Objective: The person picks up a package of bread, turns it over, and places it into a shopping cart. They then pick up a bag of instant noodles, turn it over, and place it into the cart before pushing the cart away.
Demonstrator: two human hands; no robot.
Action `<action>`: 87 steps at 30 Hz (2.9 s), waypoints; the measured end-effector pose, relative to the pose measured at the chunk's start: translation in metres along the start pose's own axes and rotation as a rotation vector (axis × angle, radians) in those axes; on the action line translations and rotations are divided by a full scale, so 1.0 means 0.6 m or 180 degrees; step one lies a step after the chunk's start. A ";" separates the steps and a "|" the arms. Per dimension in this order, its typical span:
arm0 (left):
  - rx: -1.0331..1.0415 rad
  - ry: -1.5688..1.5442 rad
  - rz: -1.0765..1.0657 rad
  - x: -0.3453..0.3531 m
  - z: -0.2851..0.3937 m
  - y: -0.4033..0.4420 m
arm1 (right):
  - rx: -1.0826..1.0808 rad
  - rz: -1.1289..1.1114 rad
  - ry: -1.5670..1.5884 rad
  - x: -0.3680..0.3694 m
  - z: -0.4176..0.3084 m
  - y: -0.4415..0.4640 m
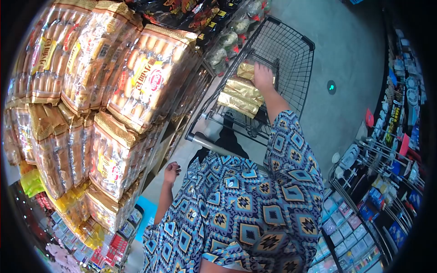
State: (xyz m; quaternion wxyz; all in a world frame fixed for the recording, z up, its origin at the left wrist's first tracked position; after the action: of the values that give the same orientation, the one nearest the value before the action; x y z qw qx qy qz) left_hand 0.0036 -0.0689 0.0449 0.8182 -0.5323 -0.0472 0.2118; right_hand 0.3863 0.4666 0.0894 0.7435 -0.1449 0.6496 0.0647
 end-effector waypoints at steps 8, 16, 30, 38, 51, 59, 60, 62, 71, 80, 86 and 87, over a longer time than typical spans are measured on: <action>0.0171 0.0002 -0.0183 0.013 0.040 0.018 | 0.0661 0.0205 0.0769 -0.122 0.127 -0.009; 0.0619 0.0118 -0.0753 0.049 0.139 0.062 | 0.1505 0.1570 0.2529 -0.375 0.280 -0.216; 0.2505 0.0130 -0.2563 0.247 0.484 -0.202 | 0.0419 0.1725 0.6934 -0.339 0.172 -0.342; 0.3120 -0.0687 -0.3378 0.284 0.505 -0.260 | -0.0382 0.0598 0.7270 -0.321 -0.065 -0.315; 0.2309 -0.3149 -0.3699 0.158 0.513 -0.267 | -0.2639 -0.1012 0.6841 -0.399 -0.169 -0.261; 0.2644 -0.1236 -0.3466 0.263 0.463 -0.256 | -0.0772 -0.1870 0.4089 -0.419 -0.208 -0.237; 0.2538 -0.1088 -0.3411 0.280 0.450 -0.245 | -0.1116 -0.1744 0.4412 -0.423 -0.203 -0.239; 0.2491 -0.1147 -0.3400 0.295 0.442 -0.249 | -0.1323 -0.1519 0.4664 -0.462 -0.222 -0.267; 0.2957 -0.0987 -0.3499 0.291 0.467 -0.267 | -0.1302 -0.0570 0.4661 -0.519 -0.218 -0.291; 0.1997 -0.2617 -0.2471 0.179 0.431 -0.156 | -0.1569 0.0809 0.6724 -0.542 -0.084 -0.210; 0.2422 -0.2164 -0.2554 0.172 0.431 -0.219 | -0.0291 0.0101 0.7893 -0.444 -0.292 -0.147; 0.2515 -0.2124 -0.2510 0.174 0.442 -0.227 | -0.0300 -0.0051 0.7891 -0.432 -0.319 -0.131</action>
State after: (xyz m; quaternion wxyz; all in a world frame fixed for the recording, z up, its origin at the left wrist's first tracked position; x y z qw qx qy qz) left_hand 0.0585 0.1514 0.2643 0.9102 -0.0396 -0.4092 0.0510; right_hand 0.1890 0.3585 0.3331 -0.3777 -0.1388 0.9103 -0.0971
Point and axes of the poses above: each hand's wrist, its own y-axis towards the middle knuckle, its own x-axis out of the palm, z = x × y, the point moved 8 cm from there along y, towards the middle knuckle, and after that the axes turned 5 degrees about -y, right-handed, at the moved point
